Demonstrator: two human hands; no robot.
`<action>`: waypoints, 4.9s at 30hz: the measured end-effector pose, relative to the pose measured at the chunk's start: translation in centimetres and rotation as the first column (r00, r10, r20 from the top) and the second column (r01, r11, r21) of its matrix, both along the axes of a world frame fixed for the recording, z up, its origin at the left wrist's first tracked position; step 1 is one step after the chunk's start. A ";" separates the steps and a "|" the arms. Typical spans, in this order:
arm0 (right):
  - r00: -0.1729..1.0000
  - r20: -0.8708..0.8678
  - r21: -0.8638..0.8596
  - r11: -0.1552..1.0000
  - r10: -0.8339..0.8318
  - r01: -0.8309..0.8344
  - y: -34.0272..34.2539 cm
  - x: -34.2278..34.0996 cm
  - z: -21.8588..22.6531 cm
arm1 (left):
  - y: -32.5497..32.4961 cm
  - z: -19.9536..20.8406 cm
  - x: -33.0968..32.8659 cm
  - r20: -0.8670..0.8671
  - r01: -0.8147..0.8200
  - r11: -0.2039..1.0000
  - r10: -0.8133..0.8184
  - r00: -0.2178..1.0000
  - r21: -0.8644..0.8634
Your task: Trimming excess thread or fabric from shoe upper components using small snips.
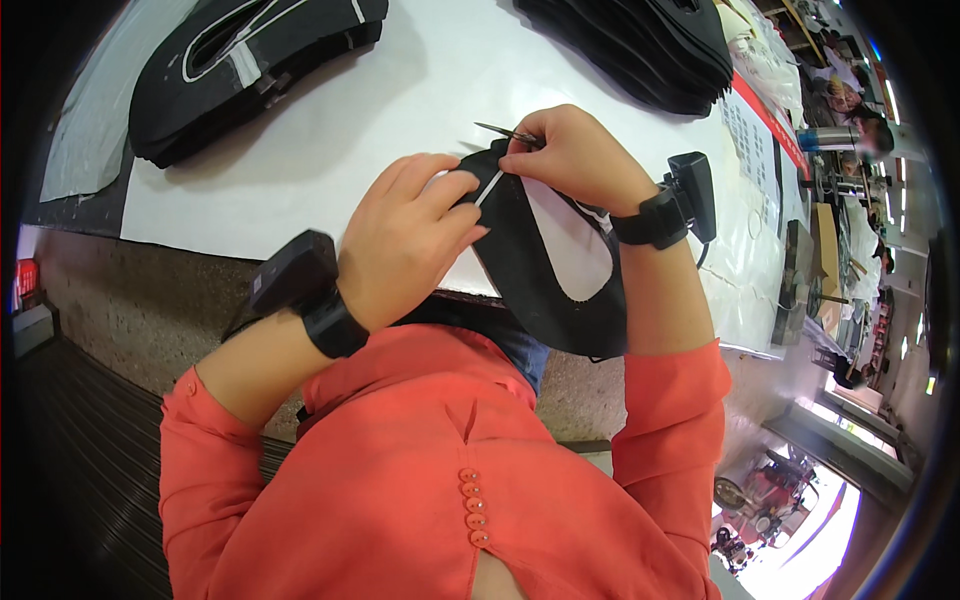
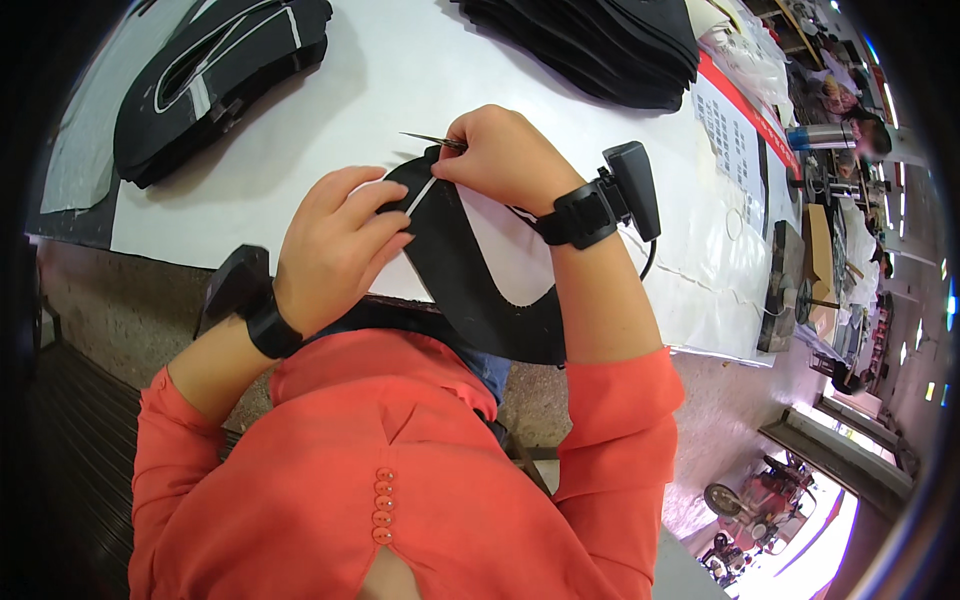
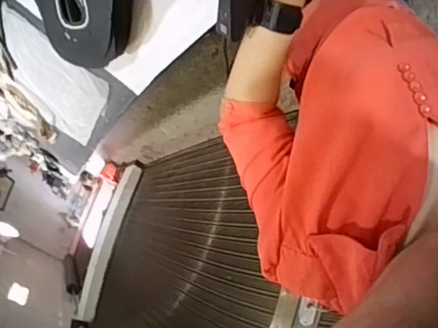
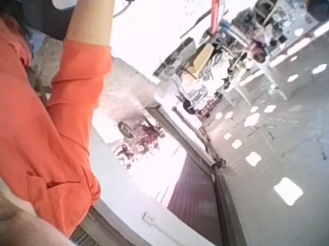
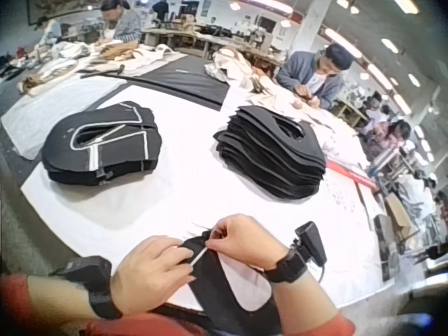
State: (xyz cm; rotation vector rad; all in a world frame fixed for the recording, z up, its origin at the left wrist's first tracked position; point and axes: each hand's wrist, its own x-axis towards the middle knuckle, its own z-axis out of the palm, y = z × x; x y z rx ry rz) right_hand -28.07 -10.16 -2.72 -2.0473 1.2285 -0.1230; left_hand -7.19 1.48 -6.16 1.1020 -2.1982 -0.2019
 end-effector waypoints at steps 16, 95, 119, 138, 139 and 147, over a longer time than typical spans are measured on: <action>0.993 0.039 -0.569 0.815 -0.107 0.110 8.2 -4.2 0.5 | -1.6 -0.2 -0.9 0.212 0.064 0.998 -0.064 0.975 0.009; 0.909 0.225 0.042 0.936 -0.351 0.351 9.9 -4.7 1.1 | 3.6 -0.8 -3.0 0.075 0.003 0.996 -0.010 0.997 0.087; 0.909 0.179 0.148 0.924 -0.376 0.353 10.6 -7.0 -0.4 | 2.9 -0.5 -5.7 0.072 0.209 0.976 -0.213 0.974 0.057; 0.943 0.027 0.004 0.943 -0.333 0.333 9.7 -7.9 0.2 | 1.7 0.1 -7.1 0.198 0.284 0.958 -0.283 0.939 0.021; 0.944 0.001 0.004 0.944 -0.331 0.331 9.7 -7.8 0.2 | 1.5 0.1 -7.1 0.201 0.302 0.953 -0.295 0.934 -0.001; 0.967 -0.013 0.050 0.966 -0.254 0.255 8.4 -8.6 0.9 | 1.1 0.3 -8.2 0.206 0.317 0.948 -0.315 0.926 0.021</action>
